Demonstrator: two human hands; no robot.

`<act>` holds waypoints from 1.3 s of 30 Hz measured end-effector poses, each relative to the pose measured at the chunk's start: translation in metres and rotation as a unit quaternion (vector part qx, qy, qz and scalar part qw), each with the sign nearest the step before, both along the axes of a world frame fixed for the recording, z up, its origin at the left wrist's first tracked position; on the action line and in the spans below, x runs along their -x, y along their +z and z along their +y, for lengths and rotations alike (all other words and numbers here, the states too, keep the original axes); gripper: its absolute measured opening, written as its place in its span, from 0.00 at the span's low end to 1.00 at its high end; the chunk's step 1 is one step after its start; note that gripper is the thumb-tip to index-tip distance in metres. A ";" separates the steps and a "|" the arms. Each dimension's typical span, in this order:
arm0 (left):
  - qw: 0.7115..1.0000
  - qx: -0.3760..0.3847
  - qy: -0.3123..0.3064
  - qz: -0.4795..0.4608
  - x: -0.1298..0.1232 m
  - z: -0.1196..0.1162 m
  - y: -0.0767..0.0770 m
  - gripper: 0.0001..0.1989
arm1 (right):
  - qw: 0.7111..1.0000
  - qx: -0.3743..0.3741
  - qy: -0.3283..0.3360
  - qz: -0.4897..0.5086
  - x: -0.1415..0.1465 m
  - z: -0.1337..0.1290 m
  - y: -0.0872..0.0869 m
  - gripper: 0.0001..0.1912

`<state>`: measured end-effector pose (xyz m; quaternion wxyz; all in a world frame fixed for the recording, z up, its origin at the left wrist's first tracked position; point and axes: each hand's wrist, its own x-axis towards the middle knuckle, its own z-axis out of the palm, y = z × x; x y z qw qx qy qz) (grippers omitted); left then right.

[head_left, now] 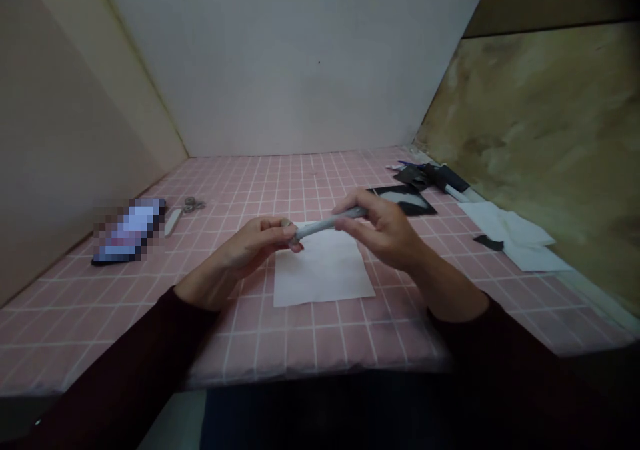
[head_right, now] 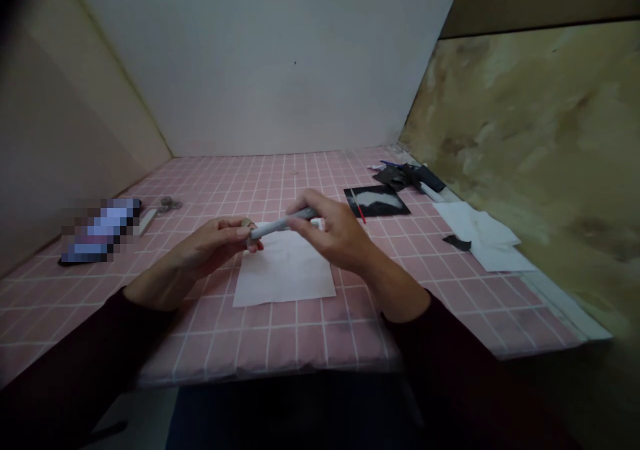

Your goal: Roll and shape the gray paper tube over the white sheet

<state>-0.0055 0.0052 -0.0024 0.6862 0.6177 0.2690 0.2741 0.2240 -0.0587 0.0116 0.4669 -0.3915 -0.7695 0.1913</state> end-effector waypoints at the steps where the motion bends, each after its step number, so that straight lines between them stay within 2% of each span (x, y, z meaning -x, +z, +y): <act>1: 1.000 0.001 0.006 -0.004 0.000 0.000 0.000 0.12 | 1.000 -0.003 -0.015 0.010 -0.001 0.000 0.000 0.03; 4: 1.000 0.004 0.006 -0.004 0.000 0.000 -0.001 0.11 | 1.000 0.004 0.000 -0.004 0.001 0.000 -0.001 0.03; 7: 1.000 -0.019 0.014 0.005 -0.002 -0.001 -0.003 0.10 | 0.999 0.043 0.025 -0.005 0.004 0.001 -0.002 0.04; 11: 0.995 -0.084 0.058 0.000 -0.004 -0.003 -0.007 0.11 | 0.994 0.094 -0.022 0.057 0.003 0.005 -0.002 0.11; 13: 0.987 -0.148 0.063 0.020 -0.005 -0.006 -0.007 0.12 | 0.990 0.123 -0.016 0.060 0.004 0.007 -0.005 0.12; 16: 0.942 -0.312 0.083 0.095 -0.005 -0.011 -0.006 0.10 | 0.983 0.177 0.021 0.051 0.004 0.009 -0.008 0.16; 18: 0.901 -0.401 0.111 0.121 -0.005 -0.013 -0.004 0.09 | 0.979 0.193 0.005 0.062 0.000 0.011 -0.007 0.20; 21: 0.871 -0.453 0.152 0.118 -0.005 -0.015 -0.001 0.09 | 0.977 0.188 -0.041 0.096 -0.004 0.011 -0.004 0.24; 23: 0.863 -0.464 0.153 0.130 -0.007 -0.018 0.000 0.10 | 0.972 0.212 -0.017 0.097 0.000 0.011 -0.004 0.24; 25: 0.864 -0.462 0.139 0.146 -0.007 -0.020 0.001 0.10 | 0.964 0.249 0.033 0.087 0.004 0.010 -0.005 0.23; 27: 0.872 -0.449 0.135 0.142 -0.007 -0.019 0.001 0.10 | 0.963 0.251 0.048 0.082 0.004 0.010 -0.005 0.22; 30: 0.899 -0.400 0.148 0.095 -0.004 -0.015 0.000 0.09 | 0.974 0.184 -0.037 0.130 -0.001 0.011 -0.004 0.23; 32: 0.928 -0.337 0.142 0.066 -0.004 -0.012 -0.002 0.10 | 0.974 0.180 -0.030 0.138 -0.002 0.011 -0.005 0.19; 36: 0.979 -0.174 0.094 0.049 -0.006 -0.008 -0.004 0.13 | 0.981 0.159 0.055 0.100 0.003 0.010 -0.010 0.10; 39: 0.989 -0.112 0.096 0.015 -0.005 -0.006 -0.004 0.11 | 0.990 0.091 -0.003 0.104 0.002 0.008 -0.008 0.06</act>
